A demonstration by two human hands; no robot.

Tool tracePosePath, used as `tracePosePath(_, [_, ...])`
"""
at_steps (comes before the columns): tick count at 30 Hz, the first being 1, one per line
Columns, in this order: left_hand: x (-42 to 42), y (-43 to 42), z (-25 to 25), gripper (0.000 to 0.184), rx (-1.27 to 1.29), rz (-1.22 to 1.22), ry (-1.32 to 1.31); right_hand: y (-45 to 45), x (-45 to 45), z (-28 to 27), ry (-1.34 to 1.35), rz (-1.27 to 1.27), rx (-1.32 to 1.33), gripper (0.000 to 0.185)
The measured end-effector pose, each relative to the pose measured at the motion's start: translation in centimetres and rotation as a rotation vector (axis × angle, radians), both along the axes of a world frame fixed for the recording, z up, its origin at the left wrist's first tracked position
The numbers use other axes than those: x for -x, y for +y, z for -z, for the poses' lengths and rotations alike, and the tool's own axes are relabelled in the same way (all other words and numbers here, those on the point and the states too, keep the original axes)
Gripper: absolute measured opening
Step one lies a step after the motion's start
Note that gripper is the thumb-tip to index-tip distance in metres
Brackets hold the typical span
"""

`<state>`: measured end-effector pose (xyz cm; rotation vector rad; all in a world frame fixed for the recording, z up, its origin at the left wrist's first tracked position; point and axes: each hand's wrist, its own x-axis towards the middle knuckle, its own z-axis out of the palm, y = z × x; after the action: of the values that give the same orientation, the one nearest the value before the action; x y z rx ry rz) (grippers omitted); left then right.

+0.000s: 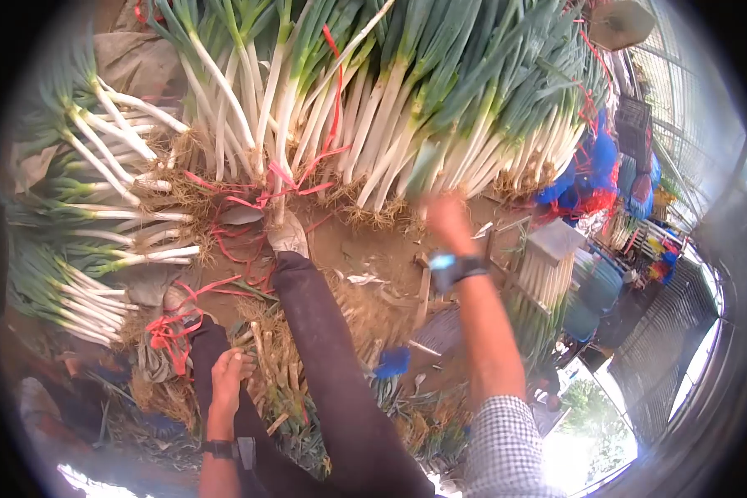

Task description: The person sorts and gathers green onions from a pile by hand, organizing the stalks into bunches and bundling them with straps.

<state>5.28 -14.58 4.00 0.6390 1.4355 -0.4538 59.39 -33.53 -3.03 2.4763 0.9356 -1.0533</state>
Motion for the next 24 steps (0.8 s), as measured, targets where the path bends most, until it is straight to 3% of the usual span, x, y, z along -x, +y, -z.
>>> tracePosePath(2, [0.5, -0.2, -0.2, 0.033, 0.018, -0.059, -0.022, -9.3, 13.8, 1.8, 0.391, 0.091, 0.212, 0.024])
tracePosePath(4, [1.3, 0.3, -1.3, 0.032, 0.009, -0.027, 0.001, -12.7, 24.1, -4.0, 0.490, 0.196, 0.190, 0.022])
tracePosePath(5, [1.9, 0.5, -1.8, 0.032, -0.002, -0.030, -0.001, -14.8, 26.6, -5.1, 0.605, 0.285, 0.165, 0.027])
tracePosePath(7, [3.2, 1.0, -2.9, 0.031, 0.024, -0.029, -0.009, -19.1, 29.6, -7.5, 0.633, 0.319, 0.326, 0.026])
tracePosePath(8, [4.1, 1.1, -2.4, 0.032, 0.028, -0.007, -0.005, -18.4, 29.1, -9.8, 0.575, 0.469, 0.280, 0.026])
tracePosePath(10, [6.4, 0.8, -2.1, 0.032, 0.048, 0.028, 0.012, -16.0, 26.4, -12.8, 0.526, 1.157, 0.135, 0.028])
tracePosePath(12, [6.3, 1.5, -3.0, 0.032, 0.023, 0.067, 0.018, -14.0, 23.0, -14.1, 0.491, 1.400, -0.245, 0.030])
tracePosePath(14, [5.7, 1.9, -3.5, 0.032, 0.005, 0.067, -0.001, -11.6, 20.5, -15.2, 0.498, 1.349, -0.420, 0.031])
tracePosePath(16, [4.6, 3.2, -3.9, 0.032, 0.003, -0.041, -0.098, -2.9, 17.1, -16.2, 0.483, 1.507, -0.856, 0.028])
tracePosePath(18, [4.9, 3.0, -3.6, 0.032, -0.095, -0.043, -0.125, 0.8, 16.5, -17.8, 0.236, 1.049, -0.729, 0.025])
tracePosePath(20, [8.4, 1.1, -0.8, 0.031, -0.223, 0.084, -0.114, -0.9, 16.3, -17.7, -0.076, 0.557, -0.298, 0.021])
tracePosePath(21, [6.3, 3.6, -3.7, 0.030, -0.245, 0.178, -0.079, 1.1, 19.3, -19.4, -0.034, 0.618, -0.505, 0.019])
tracePosePath(22, [6.9, 3.5, -3.9, 0.030, -0.409, 0.228, -0.080, -2.0, 21.1, -20.0, 0.108, 0.657, -0.419, 0.024])
tracePosePath(23, [7.3, 3.7, -4.1, 0.031, -0.430, 0.224, -0.059, -5.0, 23.6, -20.5, 0.176, 0.469, -0.362, 0.019])
tracePosePath(24, [7.9, 4.2, -4.3, 0.032, -0.438, 0.215, -0.064, -8.2, 25.5, -21.3, 0.268, 0.471, -0.243, 0.018])
